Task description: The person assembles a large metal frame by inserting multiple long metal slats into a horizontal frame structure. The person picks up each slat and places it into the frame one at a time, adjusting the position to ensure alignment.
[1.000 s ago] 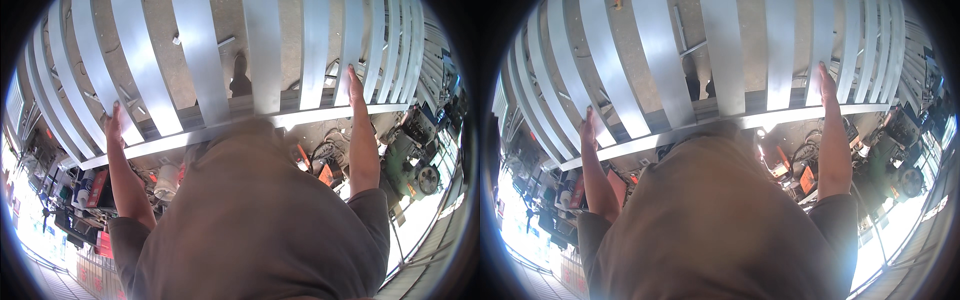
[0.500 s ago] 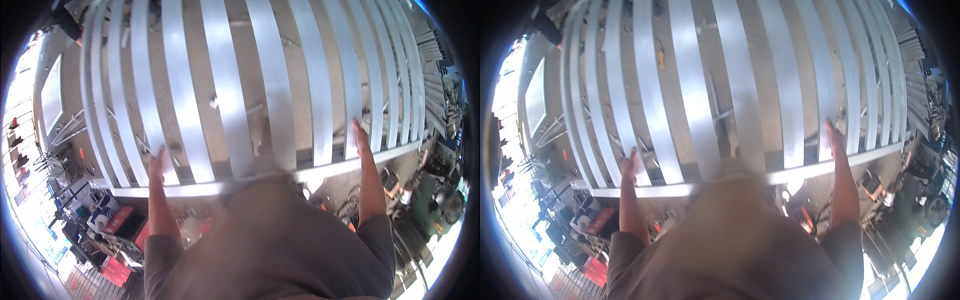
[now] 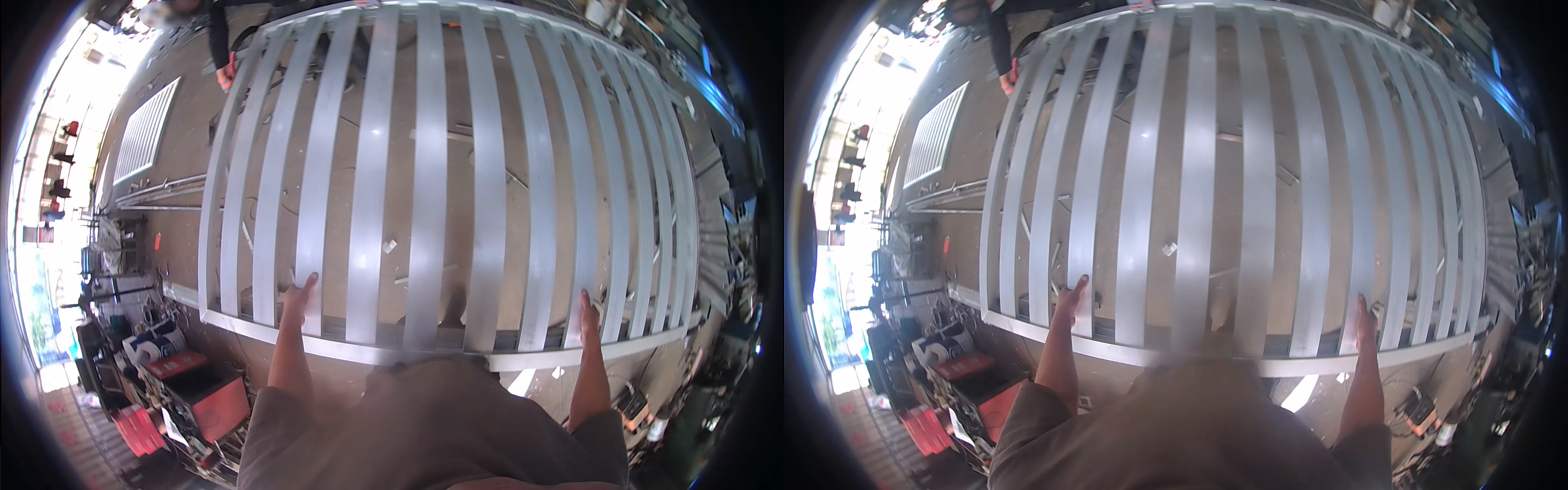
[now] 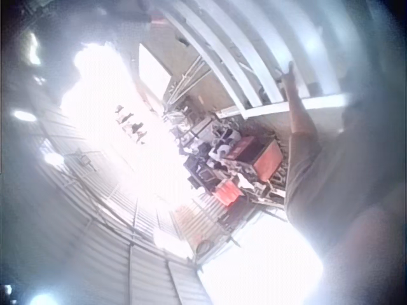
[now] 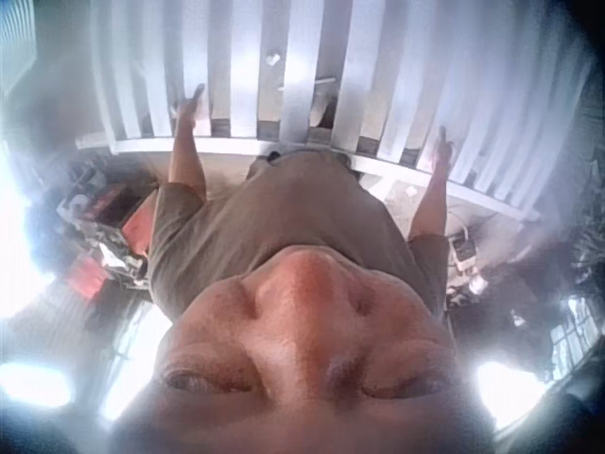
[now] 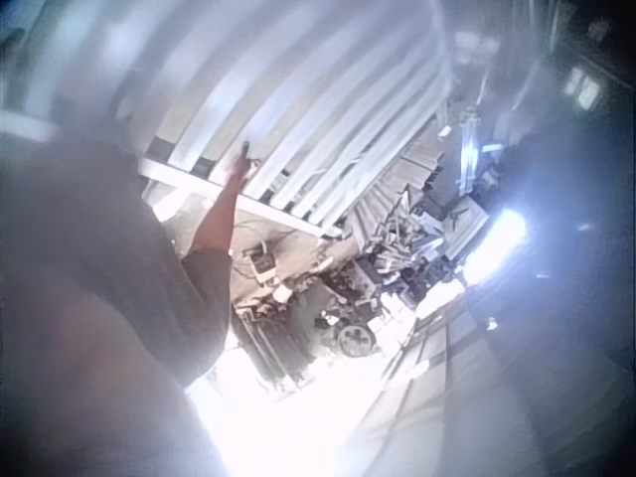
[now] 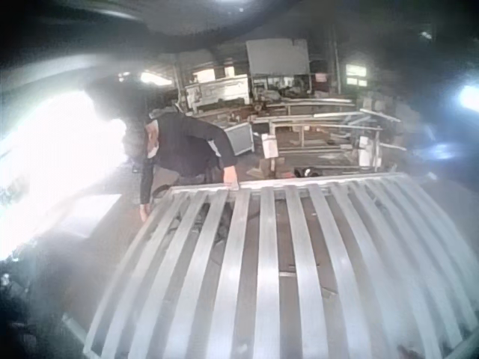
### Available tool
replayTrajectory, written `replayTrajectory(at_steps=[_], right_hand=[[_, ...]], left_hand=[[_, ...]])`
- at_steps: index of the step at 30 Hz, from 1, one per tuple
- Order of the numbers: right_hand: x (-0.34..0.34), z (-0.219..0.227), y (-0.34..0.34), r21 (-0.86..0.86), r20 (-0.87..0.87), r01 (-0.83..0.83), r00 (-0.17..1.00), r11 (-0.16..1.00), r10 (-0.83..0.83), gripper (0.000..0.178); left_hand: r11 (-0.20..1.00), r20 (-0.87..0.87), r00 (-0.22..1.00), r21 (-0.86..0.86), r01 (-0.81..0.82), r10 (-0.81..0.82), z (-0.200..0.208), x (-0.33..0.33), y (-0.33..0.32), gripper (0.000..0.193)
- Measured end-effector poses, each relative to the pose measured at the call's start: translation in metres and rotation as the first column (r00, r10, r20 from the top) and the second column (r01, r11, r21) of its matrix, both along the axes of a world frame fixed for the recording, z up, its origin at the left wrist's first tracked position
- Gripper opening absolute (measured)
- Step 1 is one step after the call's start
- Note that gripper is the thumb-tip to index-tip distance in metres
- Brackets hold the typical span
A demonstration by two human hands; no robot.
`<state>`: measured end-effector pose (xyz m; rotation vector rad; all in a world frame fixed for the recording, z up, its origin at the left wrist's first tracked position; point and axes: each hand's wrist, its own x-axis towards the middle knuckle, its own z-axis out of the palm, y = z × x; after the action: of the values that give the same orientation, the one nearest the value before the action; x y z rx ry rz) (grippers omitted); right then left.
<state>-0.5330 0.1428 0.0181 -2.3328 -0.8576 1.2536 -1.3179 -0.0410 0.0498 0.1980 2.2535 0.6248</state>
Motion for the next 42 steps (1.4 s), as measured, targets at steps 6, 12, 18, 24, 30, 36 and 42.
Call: replayTrajectory(at_steps=[6,12,18,24,30,36,42], right_hand=[[0.006,-0.021,-0.002,0.010,0.033,0.014,0.999,1.000,-0.014,0.096],[0.006,-0.022,-0.001,0.059,-0.024,-0.005,1.000,0.998,0.006,0.097],[-0.016,-0.010,-0.004,0.082,0.151,-0.020,0.989,0.996,0.008,0.093],[-0.030,-0.001,0.000,0.033,0.366,-0.059,0.930,0.998,0.043,0.099],[-0.037,0.008,0.002,-0.099,0.477,-0.031,0.876,0.995,0.075,0.097],[-0.043,0.012,0.005,-0.159,0.509,-0.003,0.857,0.987,0.084,0.096],[-0.053,0.020,0.005,-0.177,0.553,0.022,0.829,0.984,0.081,0.095]], left_hand=[[0.998,-0.001,0.999,-0.040,0.038,-0.039,0.004,0.003,0.004,0.090],[1.000,0.026,1.000,-0.015,0.018,-0.018,-0.005,0.002,0.003,0.087],[0.994,-0.155,0.986,-0.096,0.045,-0.059,0.003,0.017,0.006,0.091],[0.959,-0.361,0.922,-0.280,0.033,-0.137,0.012,0.037,0.017,0.087],[0.948,-0.464,0.876,-0.319,-0.024,-0.134,0.017,0.049,0.028,0.081],[0.938,-0.468,0.874,-0.345,-0.040,-0.135,0.023,0.050,0.033,0.080],[0.931,-0.421,0.901,-0.361,-0.062,-0.103,0.022,0.049,0.034,0.085]])
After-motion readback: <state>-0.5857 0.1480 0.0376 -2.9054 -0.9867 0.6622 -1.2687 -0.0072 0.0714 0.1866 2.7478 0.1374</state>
